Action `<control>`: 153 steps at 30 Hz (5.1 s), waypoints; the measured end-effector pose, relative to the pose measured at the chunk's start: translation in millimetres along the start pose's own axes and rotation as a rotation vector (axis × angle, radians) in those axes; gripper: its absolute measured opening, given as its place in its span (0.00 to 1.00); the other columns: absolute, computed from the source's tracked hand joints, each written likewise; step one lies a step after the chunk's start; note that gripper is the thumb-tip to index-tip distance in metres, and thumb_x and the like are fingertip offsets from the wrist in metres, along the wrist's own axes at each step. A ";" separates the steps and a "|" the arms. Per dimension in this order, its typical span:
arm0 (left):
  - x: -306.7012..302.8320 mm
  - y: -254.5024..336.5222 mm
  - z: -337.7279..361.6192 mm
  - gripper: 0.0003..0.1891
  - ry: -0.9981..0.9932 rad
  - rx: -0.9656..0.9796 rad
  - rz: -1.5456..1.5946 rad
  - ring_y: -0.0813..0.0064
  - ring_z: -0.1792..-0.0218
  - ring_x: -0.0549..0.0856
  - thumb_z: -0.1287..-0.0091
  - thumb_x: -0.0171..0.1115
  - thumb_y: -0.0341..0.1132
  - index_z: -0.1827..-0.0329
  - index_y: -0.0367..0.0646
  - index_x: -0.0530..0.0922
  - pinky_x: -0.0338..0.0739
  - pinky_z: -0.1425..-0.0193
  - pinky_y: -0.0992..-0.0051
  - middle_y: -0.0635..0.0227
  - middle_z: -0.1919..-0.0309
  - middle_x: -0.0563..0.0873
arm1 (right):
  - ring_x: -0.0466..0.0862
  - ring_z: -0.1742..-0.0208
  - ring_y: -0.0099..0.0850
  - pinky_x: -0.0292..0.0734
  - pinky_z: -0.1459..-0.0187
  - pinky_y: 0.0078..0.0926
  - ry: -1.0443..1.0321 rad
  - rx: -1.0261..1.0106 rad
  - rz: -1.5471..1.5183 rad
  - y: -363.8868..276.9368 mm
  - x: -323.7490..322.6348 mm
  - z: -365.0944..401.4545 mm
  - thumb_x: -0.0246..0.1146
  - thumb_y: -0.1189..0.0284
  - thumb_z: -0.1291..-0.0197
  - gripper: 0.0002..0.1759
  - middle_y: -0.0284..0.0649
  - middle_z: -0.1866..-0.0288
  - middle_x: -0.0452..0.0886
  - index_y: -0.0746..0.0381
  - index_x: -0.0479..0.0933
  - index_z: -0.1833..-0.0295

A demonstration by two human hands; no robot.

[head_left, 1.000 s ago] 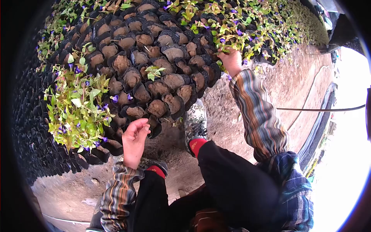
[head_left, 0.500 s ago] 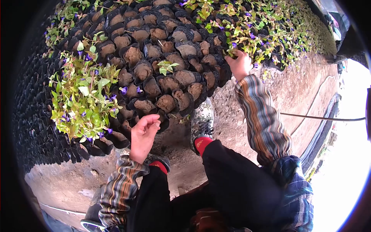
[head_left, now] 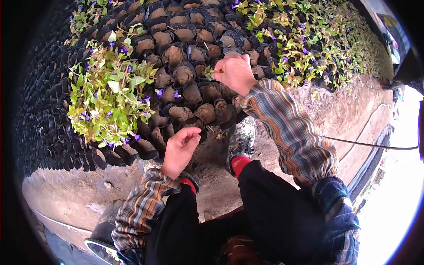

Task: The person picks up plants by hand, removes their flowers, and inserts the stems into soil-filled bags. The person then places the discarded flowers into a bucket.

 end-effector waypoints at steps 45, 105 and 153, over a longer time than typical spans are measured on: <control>-3.7 35.7 -4.1 0.11 -0.064 0.125 -0.328 0.81 0.61 0.83 0.34 0.63 0.23 0.50 0.39 0.81 0.77 0.54 0.80 0.68 0.58 0.84 | 0.85 0.54 0.45 0.79 0.49 0.35 0.288 0.492 -0.399 227.4 -7.6 2.3 0.71 0.69 0.51 0.25 0.48 0.55 0.85 0.65 0.78 0.46; 39.0 74.7 -14.4 0.23 -0.037 0.754 -1.242 0.58 0.44 0.76 0.48 0.72 0.32 0.47 0.45 0.81 0.68 0.36 0.57 0.63 0.48 0.79 | 0.86 0.56 0.30 0.78 0.47 0.30 0.038 0.241 -1.605 56.3 -9.5 136.8 0.65 0.73 0.35 0.09 0.40 0.58 0.87 0.65 0.82 0.53; 22.4 47.7 -17.8 0.22 -0.028 -0.064 0.440 0.69 0.50 0.84 0.24 0.53 0.45 0.37 0.36 0.73 0.75 0.41 0.68 0.58 0.46 0.83 | 0.85 0.65 0.42 0.80 0.64 0.36 -0.005 -0.012 -0.771 -47.6 4.5 106.0 0.68 0.70 0.47 0.11 0.45 0.67 0.83 0.65 0.77 0.63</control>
Point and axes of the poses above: each hand's wrist, its own z-axis away from the middle knuckle, its own x-axis out of the palm, y = z × x, the point moved 6 cm from there along -z, towards the middle knuckle
